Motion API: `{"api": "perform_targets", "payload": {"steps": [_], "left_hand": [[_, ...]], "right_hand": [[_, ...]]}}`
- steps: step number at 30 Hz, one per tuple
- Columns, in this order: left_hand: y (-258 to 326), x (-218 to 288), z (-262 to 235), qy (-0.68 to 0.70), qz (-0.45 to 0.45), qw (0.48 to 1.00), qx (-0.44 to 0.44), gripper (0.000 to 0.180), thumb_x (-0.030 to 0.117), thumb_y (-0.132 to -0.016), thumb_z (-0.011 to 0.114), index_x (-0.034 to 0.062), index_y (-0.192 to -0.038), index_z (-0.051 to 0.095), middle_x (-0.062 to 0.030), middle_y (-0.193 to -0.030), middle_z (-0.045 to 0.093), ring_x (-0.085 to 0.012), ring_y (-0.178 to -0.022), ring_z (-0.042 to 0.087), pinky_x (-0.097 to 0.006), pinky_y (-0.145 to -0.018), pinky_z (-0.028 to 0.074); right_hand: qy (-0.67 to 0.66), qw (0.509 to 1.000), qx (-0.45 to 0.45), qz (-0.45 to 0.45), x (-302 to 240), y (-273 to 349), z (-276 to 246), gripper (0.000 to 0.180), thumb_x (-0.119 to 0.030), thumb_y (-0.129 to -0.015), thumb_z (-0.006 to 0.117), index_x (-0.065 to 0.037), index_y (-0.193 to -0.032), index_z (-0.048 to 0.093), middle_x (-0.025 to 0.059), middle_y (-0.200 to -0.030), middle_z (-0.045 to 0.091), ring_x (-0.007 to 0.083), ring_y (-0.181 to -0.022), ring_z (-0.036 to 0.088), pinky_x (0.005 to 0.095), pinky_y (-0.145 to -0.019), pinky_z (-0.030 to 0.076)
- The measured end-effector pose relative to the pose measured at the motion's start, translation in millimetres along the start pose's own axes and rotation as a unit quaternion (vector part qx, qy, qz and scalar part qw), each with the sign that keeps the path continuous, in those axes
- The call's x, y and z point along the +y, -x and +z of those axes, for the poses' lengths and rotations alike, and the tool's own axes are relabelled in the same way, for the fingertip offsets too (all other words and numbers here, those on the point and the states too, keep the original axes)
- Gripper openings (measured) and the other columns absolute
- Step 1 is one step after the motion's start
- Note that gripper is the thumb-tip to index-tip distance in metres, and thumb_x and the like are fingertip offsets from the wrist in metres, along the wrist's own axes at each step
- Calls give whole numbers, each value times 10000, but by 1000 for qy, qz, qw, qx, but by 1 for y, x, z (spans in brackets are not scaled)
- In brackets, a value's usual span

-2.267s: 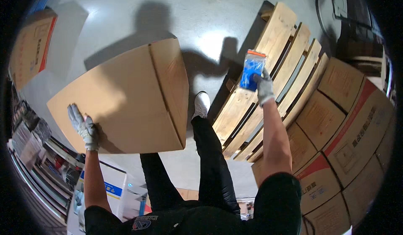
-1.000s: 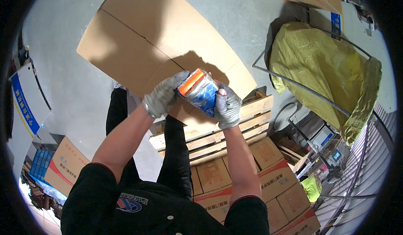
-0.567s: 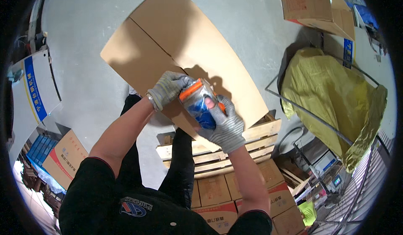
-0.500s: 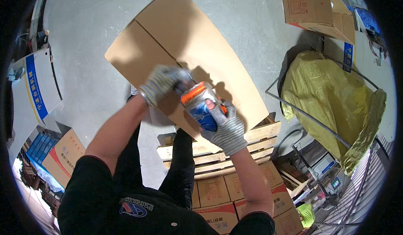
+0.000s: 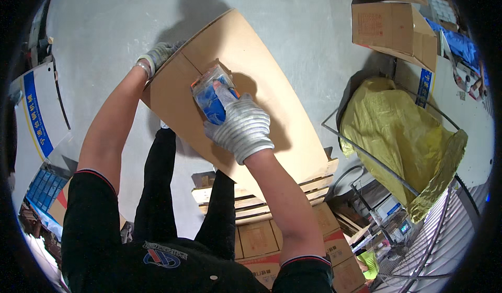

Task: Operates an industrial rolling machine to remove finished plastic rolls and subsequently packs cylindrical tubes into cardboard boxes and seals them with tape.

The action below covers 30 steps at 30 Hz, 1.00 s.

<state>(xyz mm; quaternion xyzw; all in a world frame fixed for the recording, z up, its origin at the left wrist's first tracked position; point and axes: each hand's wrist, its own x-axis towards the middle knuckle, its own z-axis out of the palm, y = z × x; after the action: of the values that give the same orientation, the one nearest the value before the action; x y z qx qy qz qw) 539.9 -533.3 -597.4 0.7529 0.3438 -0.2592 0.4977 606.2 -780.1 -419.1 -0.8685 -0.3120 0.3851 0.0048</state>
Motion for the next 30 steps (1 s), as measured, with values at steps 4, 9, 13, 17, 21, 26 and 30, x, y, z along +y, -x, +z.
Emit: {"api": "perform_targets", "payload": {"steps": [4, 9, 13, 17, 21, 26, 30], "left_hand": [[0, -5, -1, -344, -48, 863, 367, 667, 605, -855, 440, 34, -1176, 566, -216, -1154, 585, -369, -1110, 529, -400, -957, 398], [51, 78, 43, -176, 13, 953, 247, 721, 684, -825, 400, 66, -1155, 570, -236, -1142, 573, -410, -1083, 519, -446, -925, 409], [53, 95, 49, -207, -66, 953, 210, 799, 741, -807, 329, 54, -1108, 605, -238, -1075, 606, -422, -1045, 544, -454, -905, 420], [30, 67, 42, -294, -42, 904, 307, 885, 789, -779, 276, 19, -1020, 639, -261, -953, 626, -433, -947, 581, -473, -850, 426], [33, 73, 58, -173, -1, 928, 329, 812, 727, -800, 390, -38, -826, 658, -278, -739, 609, -411, -732, 567, -466, -765, 421], [-3, 18, 11, -366, 98, 871, 312, 604, 568, -895, 394, 63, -1147, 608, -278, -967, 619, -426, -961, 565, -457, -824, 410], [-2, 32, 26, -222, -13, 931, 290, 665, 577, -901, 376, 13, -1191, 577, -176, -1135, 621, -302, -1107, 559, -373, -918, 409]], "right_hand": [[-1, 1000, -18, 0, 7, 0, -2, 837, -445, -596, 715, -284, -1356, 403, 189, -950, 567, 327, -768, 638, 408, -708, 527], [-53, 997, 35, -46, 30, 23, 7, 840, -427, -604, 715, -324, -1367, 380, 195, -950, 556, 339, -783, 629, 420, -702, 523], [-137, 971, 138, -138, 104, 82, 42, 826, -392, -597, 739, -348, -1350, 403, 187, -933, 552, 350, -777, 614, 441, -683, 517], [-139, 968, 132, -163, 241, 190, 98, 873, -343, -516, 808, -352, -1312, 449, 162, -999, 553, 335, -769, 615, 404, -627, 532], [-159, 977, 110, -94, 347, 291, 137, 910, -252, -481, 817, -413, -1291, 437, 123, -904, 555, 331, -733, 600, 415, -625, 527], [-114, 985, 113, -57, 437, 331, 231, 989, -161, -515, 789, -445, -1345, 331, 163, -899, 572, 361, -762, 597, 442, -643, 528], [-165, 985, 30, 41, 415, 269, 229, 707, -270, -584, 719, -280, -1255, 497, 173, -983, 587, 347, -870, 601, 426, -772, 507]]}}
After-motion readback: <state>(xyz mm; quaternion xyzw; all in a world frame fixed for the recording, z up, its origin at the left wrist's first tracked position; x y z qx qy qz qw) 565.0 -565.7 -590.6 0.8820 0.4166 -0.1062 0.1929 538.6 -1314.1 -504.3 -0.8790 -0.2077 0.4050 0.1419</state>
